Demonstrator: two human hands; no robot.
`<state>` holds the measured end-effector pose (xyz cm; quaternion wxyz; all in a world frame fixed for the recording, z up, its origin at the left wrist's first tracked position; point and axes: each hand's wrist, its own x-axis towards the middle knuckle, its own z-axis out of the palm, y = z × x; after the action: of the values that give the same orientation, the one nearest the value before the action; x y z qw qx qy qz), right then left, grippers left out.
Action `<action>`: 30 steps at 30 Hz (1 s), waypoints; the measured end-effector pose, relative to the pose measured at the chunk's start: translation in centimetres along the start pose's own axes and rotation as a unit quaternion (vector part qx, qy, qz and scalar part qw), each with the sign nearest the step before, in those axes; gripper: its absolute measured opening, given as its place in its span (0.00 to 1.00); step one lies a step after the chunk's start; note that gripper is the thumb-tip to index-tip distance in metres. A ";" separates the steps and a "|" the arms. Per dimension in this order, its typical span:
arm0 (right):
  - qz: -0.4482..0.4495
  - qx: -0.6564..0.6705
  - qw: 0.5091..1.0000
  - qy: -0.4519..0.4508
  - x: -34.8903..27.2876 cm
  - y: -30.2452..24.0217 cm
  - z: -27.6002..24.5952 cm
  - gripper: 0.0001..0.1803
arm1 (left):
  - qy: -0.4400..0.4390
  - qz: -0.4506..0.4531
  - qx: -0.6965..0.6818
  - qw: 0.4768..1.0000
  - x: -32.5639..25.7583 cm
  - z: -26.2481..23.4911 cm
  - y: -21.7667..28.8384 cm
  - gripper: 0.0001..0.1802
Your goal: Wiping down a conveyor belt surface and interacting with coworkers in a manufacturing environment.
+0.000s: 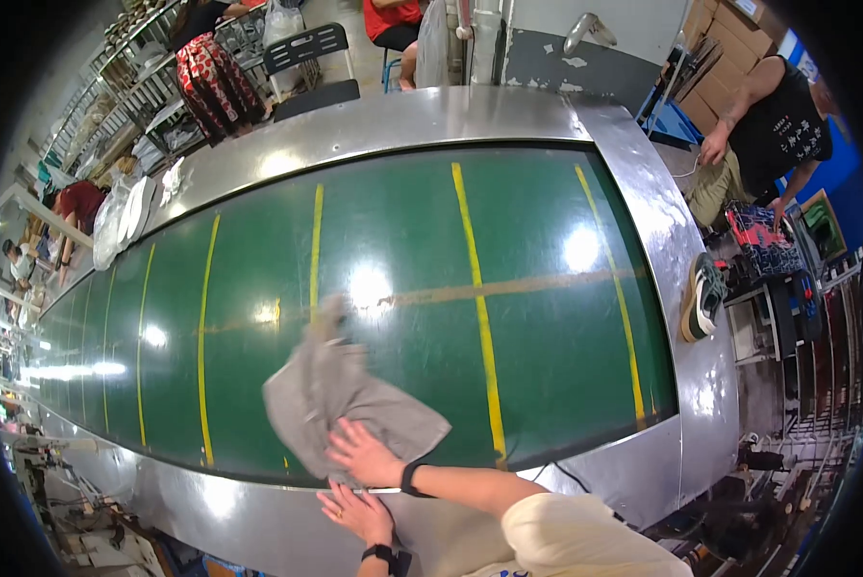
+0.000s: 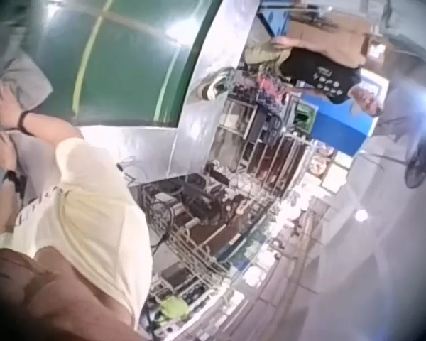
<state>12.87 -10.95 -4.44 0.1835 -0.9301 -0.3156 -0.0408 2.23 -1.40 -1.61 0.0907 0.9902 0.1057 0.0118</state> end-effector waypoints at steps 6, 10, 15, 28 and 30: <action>-0.078 0.129 0.989 0.001 10.3 10.6 -0.4 0.29 | -0.046 -0.010 0.045 0.998 -0.2 -1.2 0.9 0.24; 0.042 0.032 0.996 0.068 15.1 25.1 -4.9 0.20 | -0.055 -0.002 0.065 0.996 0.8 -3.0 2.0 0.23; 0.309 -0.111 0.922 0.205 5.2 46.5 -15.2 0.24 | -0.041 0.009 0.062 0.997 1.5 -3.5 2.7 0.23; 0.858 -0.100 0.489 0.120 -38.6 33.6 -18.2 0.40 | 0.012 0.028 0.058 0.998 0.4 -4.1 4.0 0.21; 0.877 -0.091 0.457 0.114 -39.2 28.6 -17.7 0.42 | -0.014 0.025 0.074 0.997 0.3 -4.5 4.0 0.22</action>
<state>-0.50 -60.84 -4.56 0.0709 -0.7140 0.6965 0.0080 3.18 -4.39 3.55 0.0179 0.9966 0.0800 -0.0080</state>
